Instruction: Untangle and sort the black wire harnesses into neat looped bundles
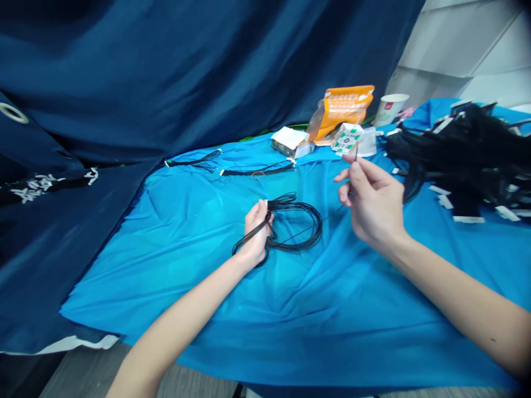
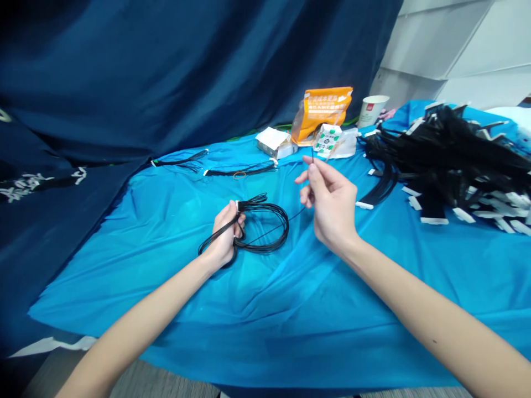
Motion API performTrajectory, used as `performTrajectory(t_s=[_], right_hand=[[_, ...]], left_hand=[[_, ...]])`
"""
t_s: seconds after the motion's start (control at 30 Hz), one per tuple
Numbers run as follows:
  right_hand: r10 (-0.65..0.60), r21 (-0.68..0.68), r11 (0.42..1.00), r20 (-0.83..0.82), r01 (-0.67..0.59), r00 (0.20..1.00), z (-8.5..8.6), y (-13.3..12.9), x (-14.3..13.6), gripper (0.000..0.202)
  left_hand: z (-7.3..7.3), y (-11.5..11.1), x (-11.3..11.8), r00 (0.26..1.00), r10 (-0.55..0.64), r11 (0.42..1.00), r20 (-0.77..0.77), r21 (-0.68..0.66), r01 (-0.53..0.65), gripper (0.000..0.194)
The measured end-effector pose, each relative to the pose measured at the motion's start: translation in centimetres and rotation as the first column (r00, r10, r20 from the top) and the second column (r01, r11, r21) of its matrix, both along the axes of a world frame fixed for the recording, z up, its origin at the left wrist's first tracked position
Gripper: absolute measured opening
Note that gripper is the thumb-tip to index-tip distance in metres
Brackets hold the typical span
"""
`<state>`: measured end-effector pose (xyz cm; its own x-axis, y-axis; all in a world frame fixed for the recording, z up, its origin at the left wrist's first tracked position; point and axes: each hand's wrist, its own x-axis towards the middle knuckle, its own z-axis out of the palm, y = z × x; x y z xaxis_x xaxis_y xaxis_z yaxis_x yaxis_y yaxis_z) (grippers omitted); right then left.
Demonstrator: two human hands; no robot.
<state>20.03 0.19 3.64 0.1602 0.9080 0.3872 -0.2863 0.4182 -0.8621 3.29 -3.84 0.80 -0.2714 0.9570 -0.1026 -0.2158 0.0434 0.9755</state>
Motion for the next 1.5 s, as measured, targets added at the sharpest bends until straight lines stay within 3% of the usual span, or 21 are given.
performTrajectory(t_s=[0.1,0.17,0.23,0.33,0.43,0.7,1.13,1.5], right_hand=[[-0.162,0.226,0.970,0.313,0.092,0.936,-0.3,-1.1,-0.3,0.014],[-0.261,0.409,0.912,0.523,0.030,0.811,-0.8,-2.0,-0.8,0.009],[-0.290,0.494,0.863,0.657,-0.108,0.696,-1.4,-2.7,-1.4,0.009],[-0.237,0.447,0.863,0.772,-0.238,0.589,-2.3,-2.9,-2.0,0.016],[-0.184,0.363,0.898,0.825,-0.250,0.535,-2.7,-2.7,-2.1,0.020],[-0.128,0.287,0.931,0.834,-0.224,0.537,-2.5,-3.1,-2.4,0.021],[-0.025,0.146,0.973,0.835,-0.178,0.549,-2.2,-3.4,-2.9,0.021],[-0.145,0.255,0.956,0.844,-0.148,0.517,-2.4,-3.5,-3.0,0.023]], left_hand=[[-0.1,-0.1,0.3,0.998,0.005,1.000,-0.060,0.017,-0.004,0.044],[-0.2,-0.1,0.4,0.996,0.008,1.000,-0.086,0.029,-0.005,0.044],[-0.4,-0.1,0.5,0.995,0.010,0.999,-0.101,0.039,-0.006,0.044],[-1.0,0.0,0.4,0.989,0.021,0.998,-0.144,0.065,-0.011,0.043],[-1.5,0.0,0.4,0.977,0.041,0.992,-0.209,0.125,-0.015,0.041],[-1.1,-0.5,0.9,0.976,0.058,0.980,-0.208,0.196,-0.016,0.041],[-0.9,-0.6,1.2,0.999,0.010,0.989,-0.036,0.148,-0.005,0.040],[-1.0,-0.6,1.4,1.000,0.002,0.988,-0.020,0.154,0.001,0.040]])
